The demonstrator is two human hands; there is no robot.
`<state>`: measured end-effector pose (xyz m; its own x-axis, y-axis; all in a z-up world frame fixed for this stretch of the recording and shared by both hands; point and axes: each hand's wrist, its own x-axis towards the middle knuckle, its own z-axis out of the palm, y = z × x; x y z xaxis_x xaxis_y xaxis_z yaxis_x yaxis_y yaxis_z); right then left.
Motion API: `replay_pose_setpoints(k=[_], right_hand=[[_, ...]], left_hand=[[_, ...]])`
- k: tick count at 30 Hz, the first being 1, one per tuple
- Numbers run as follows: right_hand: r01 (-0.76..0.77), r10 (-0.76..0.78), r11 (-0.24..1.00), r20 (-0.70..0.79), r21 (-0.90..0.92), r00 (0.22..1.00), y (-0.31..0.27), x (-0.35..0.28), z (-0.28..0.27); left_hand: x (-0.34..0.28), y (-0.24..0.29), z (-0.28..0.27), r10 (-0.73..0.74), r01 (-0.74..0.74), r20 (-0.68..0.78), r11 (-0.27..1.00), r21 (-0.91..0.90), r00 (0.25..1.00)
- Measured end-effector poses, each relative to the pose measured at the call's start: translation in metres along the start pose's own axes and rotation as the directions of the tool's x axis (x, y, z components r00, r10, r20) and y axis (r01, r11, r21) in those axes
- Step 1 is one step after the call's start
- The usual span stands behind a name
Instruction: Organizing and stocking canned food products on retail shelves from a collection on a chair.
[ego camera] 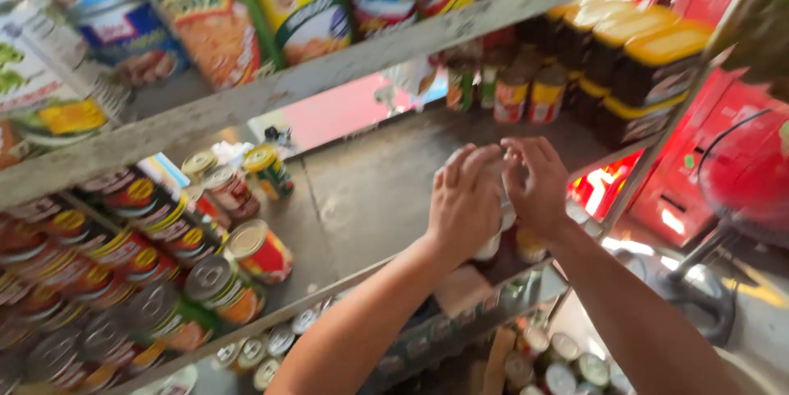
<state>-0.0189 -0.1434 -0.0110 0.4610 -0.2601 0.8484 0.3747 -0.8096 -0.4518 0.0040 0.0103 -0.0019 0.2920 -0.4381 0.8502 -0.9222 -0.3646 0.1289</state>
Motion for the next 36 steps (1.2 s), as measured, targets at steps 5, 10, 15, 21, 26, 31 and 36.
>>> replay_pose_setpoints(k=[5,10,15,21,26,31,36], right_hand=[[-0.120,0.116,0.975,-0.031,-0.189,0.993,0.115,0.035,0.027],[-0.164,0.195,0.848,0.009,-0.504,0.981,0.161,0.042,0.053],[-0.188,0.287,0.741,0.052,-0.645,0.957,0.144,0.037,0.058],[-0.157,0.241,0.806,0.075,-0.570,0.968,0.120,0.046,0.043],[-0.159,0.241,0.835,0.090,-0.527,0.966,0.121,0.045,0.043],[-0.221,0.324,0.855,0.151,-0.470,0.934,0.115,0.046,0.039],[-0.116,0.176,0.918,0.129,-0.379,0.976,0.118,0.041,0.039]], left_hand=[[0.059,-0.043,0.093,-0.193,0.186,0.049,0.975,0.122,0.980],[0.078,-0.080,0.166,-0.451,0.406,0.156,0.878,0.253,0.879],[0.076,-0.102,0.202,-0.400,0.253,0.190,0.815,0.522,0.897],[0.083,-0.107,0.211,-0.382,0.310,0.198,0.896,0.317,0.902],[0.085,-0.090,0.187,-0.442,0.423,0.178,0.896,0.137,0.879],[0.077,-0.106,0.203,-0.502,0.485,0.179,0.864,0.133,0.846],[0.073,-0.105,0.199,-0.360,0.358,0.076,0.933,0.043,0.930]])
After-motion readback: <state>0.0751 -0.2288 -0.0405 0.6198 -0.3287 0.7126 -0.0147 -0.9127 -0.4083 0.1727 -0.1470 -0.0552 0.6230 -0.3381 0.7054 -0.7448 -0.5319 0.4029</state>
